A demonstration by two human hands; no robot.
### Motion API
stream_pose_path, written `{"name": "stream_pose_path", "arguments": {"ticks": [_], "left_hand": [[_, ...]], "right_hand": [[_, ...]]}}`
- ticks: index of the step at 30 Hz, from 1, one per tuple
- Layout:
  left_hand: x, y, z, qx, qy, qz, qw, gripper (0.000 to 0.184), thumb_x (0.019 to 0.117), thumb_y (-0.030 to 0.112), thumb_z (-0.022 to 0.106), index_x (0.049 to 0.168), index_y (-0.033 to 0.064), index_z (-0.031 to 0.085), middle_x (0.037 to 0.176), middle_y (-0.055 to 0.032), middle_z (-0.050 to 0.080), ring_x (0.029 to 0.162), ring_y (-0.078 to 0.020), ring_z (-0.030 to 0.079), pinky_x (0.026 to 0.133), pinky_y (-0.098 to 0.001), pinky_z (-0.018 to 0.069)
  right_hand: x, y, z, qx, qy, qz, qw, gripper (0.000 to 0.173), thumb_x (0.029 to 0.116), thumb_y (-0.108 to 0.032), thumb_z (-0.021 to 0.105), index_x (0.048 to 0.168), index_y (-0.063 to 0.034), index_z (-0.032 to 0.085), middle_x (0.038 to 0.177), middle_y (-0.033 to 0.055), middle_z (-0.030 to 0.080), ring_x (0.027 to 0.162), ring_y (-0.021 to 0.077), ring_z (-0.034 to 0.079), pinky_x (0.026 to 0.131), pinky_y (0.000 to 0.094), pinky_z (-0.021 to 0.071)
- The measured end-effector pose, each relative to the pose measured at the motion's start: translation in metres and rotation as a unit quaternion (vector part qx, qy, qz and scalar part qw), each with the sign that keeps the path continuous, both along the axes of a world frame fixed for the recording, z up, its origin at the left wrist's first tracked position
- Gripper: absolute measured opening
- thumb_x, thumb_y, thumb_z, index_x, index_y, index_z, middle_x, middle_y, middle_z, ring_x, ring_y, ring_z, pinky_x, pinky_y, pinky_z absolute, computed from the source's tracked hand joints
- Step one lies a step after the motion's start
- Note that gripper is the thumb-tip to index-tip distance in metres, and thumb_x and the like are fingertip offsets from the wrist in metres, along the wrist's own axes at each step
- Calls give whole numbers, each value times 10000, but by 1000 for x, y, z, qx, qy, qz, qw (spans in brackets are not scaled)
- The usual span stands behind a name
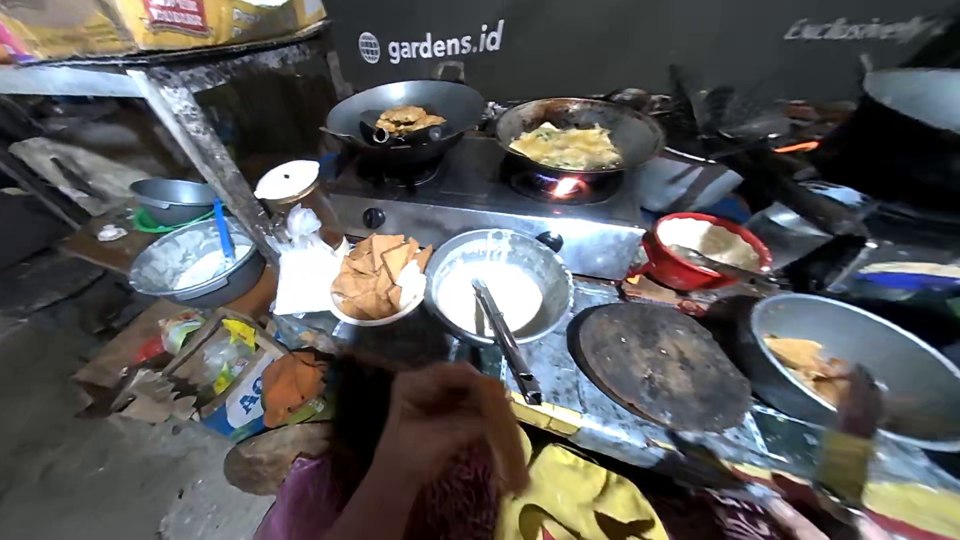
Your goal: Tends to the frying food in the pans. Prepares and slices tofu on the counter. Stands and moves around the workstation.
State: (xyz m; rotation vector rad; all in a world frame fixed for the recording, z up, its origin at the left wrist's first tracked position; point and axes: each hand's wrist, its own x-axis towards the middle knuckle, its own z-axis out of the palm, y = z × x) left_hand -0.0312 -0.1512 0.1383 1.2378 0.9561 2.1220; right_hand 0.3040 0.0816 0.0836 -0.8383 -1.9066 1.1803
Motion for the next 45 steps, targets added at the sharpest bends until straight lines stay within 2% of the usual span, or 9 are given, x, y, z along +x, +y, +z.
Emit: {"name": "stream_pose_path", "arguments": {"ticks": [3,8,14,19,23,27,32,39,45], "left_hand": [[49,27,-4,-48,11,-96,994,202,912,59,724,1114,59,734,1044,-27,744,962,-80,699,873,-277,583],[79,75,-19,-181,2,-30,983,244,864,-70,630,1097,-62,702,982,-60,743,896,-83,703,835,-285,593],[99,106,-38,-166,-12,-41,985,251,859,-135,604,1098,-122,681,1027,-108,732,922,-75,696,857,-262,588],[91,113,-57,-270,-64,-26,960,261,891,-102,606,1147,-91,654,988,-78,716,824,-82,686,751,-266,591],[78,121,-73,-329,-109,10,938,262,904,-76,626,1166,-78,639,1005,-99,701,857,-107,684,779,-284,588],[68,125,-82,-327,-120,29,937,239,898,-81,629,1136,-72,649,989,-85,700,844,-97,671,765,-269,574],[59,126,-86,-325,-107,35,939,216,905,-70,629,1118,-64,663,993,-83,708,842,-99,674,756,-270,577],[58,129,-89,-288,-73,38,954,191,883,-101,637,1064,-70,688,1004,-67,713,868,-73,678,786,-250,581],[58,128,-90,-267,-29,49,962,195,864,-116,637,1047,-93,697,1054,-105,704,987,-76,663,897,-245,558]], "right_hand": [[-8,-11,8,7,-30,32,999,223,927,-85,695,1045,105,700,946,75,736,856,21,669,856,231,556],[8,-31,23,63,-48,53,995,467,978,-160,606,1359,109,585,1304,134,689,1131,-52,630,1031,164,481],[11,-43,8,59,-43,51,996,429,966,-137,573,1311,111,625,1182,136,737,955,-62,670,915,134,520],[17,-47,1,51,-89,61,993,444,970,-149,539,1336,87,622,1239,172,718,1036,-9,684,969,147,491],[12,-49,-11,84,-119,106,984,425,992,-141,515,1349,58,631,1252,172,718,1091,61,704,999,188,500],[5,-45,-26,113,-112,126,979,426,1008,-148,492,1359,52,627,1200,160,739,967,39,710,918,160,517],[-2,-44,-22,129,-113,134,976,415,1015,-157,488,1345,41,644,1242,148,729,1107,64,699,998,167,489],[-9,-43,-17,140,-123,131,974,415,1002,-145,491,1334,44,651,1155,171,750,997,82,717,934,165,510],[-10,-41,-12,163,-137,131,968,409,981,-138,510,1314,37,670,1072,164,768,926,96,728,884,170,530]]}}
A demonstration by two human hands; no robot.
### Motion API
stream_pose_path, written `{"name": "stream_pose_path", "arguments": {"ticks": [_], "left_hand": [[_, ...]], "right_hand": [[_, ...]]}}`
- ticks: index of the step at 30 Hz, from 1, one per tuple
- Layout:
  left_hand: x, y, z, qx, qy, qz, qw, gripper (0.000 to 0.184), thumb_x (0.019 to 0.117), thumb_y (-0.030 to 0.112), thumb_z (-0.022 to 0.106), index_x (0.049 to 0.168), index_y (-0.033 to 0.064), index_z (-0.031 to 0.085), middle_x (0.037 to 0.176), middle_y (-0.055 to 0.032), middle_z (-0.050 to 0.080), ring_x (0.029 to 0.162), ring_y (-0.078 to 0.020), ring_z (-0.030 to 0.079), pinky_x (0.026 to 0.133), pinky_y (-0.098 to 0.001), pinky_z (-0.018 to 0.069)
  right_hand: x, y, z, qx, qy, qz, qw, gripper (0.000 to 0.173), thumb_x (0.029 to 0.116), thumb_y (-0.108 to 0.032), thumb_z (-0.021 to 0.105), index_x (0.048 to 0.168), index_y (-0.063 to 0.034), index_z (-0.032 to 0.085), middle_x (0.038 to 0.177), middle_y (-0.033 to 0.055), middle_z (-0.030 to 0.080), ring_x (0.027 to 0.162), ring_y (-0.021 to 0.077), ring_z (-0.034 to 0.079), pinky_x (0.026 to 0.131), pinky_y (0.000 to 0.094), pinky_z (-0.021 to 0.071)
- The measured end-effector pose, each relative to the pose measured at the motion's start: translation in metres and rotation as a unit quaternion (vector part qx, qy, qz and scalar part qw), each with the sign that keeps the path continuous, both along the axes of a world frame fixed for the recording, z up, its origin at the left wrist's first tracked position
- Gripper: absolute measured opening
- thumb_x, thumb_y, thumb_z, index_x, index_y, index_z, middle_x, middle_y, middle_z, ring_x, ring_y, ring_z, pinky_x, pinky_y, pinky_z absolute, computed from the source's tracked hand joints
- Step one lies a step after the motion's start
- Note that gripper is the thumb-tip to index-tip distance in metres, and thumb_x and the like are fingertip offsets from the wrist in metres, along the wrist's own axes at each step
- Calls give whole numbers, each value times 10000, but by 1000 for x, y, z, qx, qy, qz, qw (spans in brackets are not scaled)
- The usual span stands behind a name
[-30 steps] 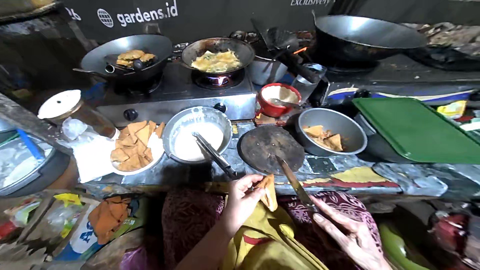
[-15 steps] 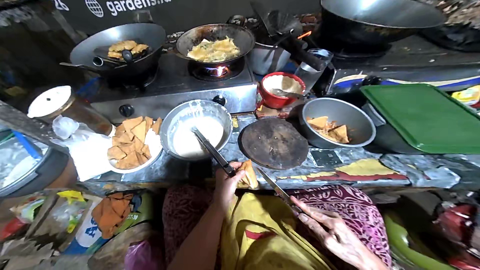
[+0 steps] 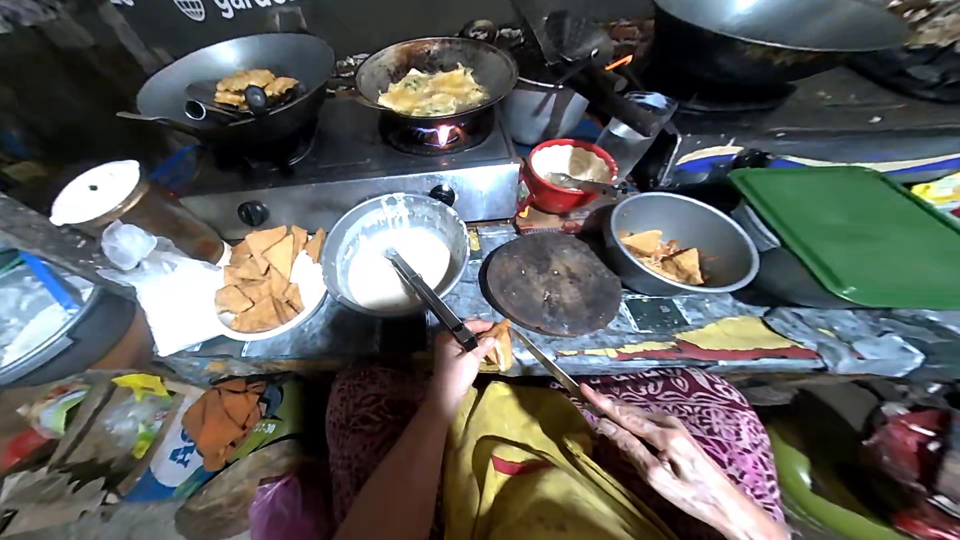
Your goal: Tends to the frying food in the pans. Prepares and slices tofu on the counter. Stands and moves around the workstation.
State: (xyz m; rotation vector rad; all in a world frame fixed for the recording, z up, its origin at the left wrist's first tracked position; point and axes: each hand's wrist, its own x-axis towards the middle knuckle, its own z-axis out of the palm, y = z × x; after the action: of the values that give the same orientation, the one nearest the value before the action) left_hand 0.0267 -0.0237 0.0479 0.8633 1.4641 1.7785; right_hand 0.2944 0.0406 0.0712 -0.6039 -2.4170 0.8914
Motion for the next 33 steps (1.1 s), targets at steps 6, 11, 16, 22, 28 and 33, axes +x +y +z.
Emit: {"name": "stream_pose_path", "arguments": {"ticks": [6,11,16,22,28,33], "left_hand": [[-5,-1,-3,22,136,-19,990,186,894,-88,613,1042,-91,725,1079,-153,715,1038,-97,665,949,-239,533],[-7,0,-7,61,177,-46,981,191,899,-92,585,1025,-103,728,1073,-181,715,1036,-130,677,944,-258,546],[-7,1,-9,68,177,-44,981,193,892,-92,585,1017,-98,732,1064,-177,720,1027,-127,681,939,-258,547],[-4,-2,1,44,111,-9,993,180,887,-100,597,1021,-95,718,1048,-134,722,1004,-81,676,914,-235,554],[-7,-2,5,30,-31,69,997,183,877,-130,620,1022,-61,707,976,-59,739,919,-78,694,853,-266,583],[0,-4,4,-8,-148,27,989,231,874,-112,598,1094,-43,619,916,-50,699,777,-114,678,720,-304,594]], "right_hand": [[4,6,13,0,-41,30,999,422,1024,-191,471,1345,9,658,1160,141,758,994,116,735,920,207,534],[1,8,24,-13,-73,46,996,429,1023,-203,467,1358,-13,656,1158,136,759,947,141,744,861,250,561],[-7,11,22,-26,-88,52,994,436,1006,-185,466,1365,-21,653,1115,123,769,882,123,732,825,254,559],[-8,8,24,-27,-91,63,993,438,997,-183,473,1350,1,657,1075,154,769,910,197,746,849,330,578],[11,5,18,2,-99,34,995,427,978,-181,474,1307,-26,699,1044,148,777,894,233,758,817,376,593],[3,1,17,-105,-30,-115,987,441,890,-344,699,1186,-21,736,944,43,764,754,-1,664,692,199,548]]}}
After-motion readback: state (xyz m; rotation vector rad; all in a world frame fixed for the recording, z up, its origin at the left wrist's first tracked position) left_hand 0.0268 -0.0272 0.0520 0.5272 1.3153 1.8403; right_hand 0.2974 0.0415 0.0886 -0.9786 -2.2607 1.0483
